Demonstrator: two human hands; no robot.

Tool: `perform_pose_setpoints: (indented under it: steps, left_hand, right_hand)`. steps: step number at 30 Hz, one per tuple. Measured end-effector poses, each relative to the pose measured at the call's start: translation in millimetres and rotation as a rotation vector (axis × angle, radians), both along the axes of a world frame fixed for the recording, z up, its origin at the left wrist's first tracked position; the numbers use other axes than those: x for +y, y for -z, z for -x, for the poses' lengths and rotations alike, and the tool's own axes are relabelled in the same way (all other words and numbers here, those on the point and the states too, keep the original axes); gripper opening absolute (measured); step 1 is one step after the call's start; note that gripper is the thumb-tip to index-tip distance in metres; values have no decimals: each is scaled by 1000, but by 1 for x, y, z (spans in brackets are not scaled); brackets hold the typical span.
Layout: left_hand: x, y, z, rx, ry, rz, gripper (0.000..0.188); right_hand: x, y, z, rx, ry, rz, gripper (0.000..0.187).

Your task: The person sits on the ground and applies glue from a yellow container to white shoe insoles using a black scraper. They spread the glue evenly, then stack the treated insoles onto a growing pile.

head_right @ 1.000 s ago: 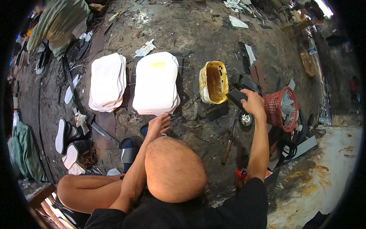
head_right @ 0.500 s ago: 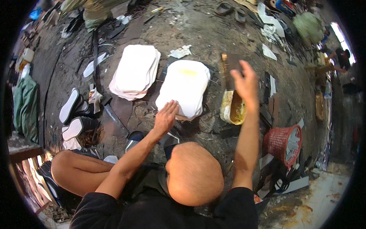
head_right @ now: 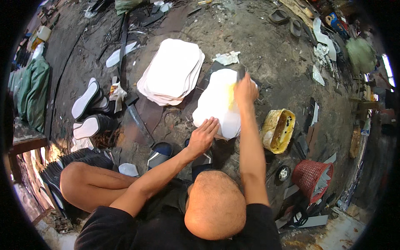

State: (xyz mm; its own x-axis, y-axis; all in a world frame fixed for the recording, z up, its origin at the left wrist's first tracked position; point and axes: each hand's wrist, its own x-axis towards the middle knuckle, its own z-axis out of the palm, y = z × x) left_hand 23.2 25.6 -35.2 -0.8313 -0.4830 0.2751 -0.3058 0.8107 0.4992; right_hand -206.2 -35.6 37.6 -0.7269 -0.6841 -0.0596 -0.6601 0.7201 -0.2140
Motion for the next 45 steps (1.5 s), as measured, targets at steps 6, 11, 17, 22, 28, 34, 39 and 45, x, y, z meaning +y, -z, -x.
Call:
perform_pose_setpoints:
  steps: [6,11,17,22,28,34,39,45]
  left_hand:
    - [-1,5,0,-17,-15,-16,49]
    - [-7,-4,11,-164,-29,-132,54]
    - [-21,3,18,47,43,-196,54]
    - [1,-3,5,128,8,-69,52]
    - [93,22,0,24,345,-346,30]
    - [76,27,8,-17,363,-227,42]
    - [17,-15,38,-52,174,-42,61]
    - [16,3,32,-165,202,36,45]
  right_hand:
    - [-63,-5,-21,-80,-963,-341,38]
    - [-6,-1,-79,-366,-1154,33,30]
    - [-24,-7,23,29,-562,-60,33]
    - [39,8,-61,0,-794,69,30]
    - [96,23,-117,248,-948,217,32]
    - [116,-27,-124,-365,-580,551,31]
    - [81,-145,-26,-291,-564,768,28]
    - [37,-30,32,-403,-840,266,40]
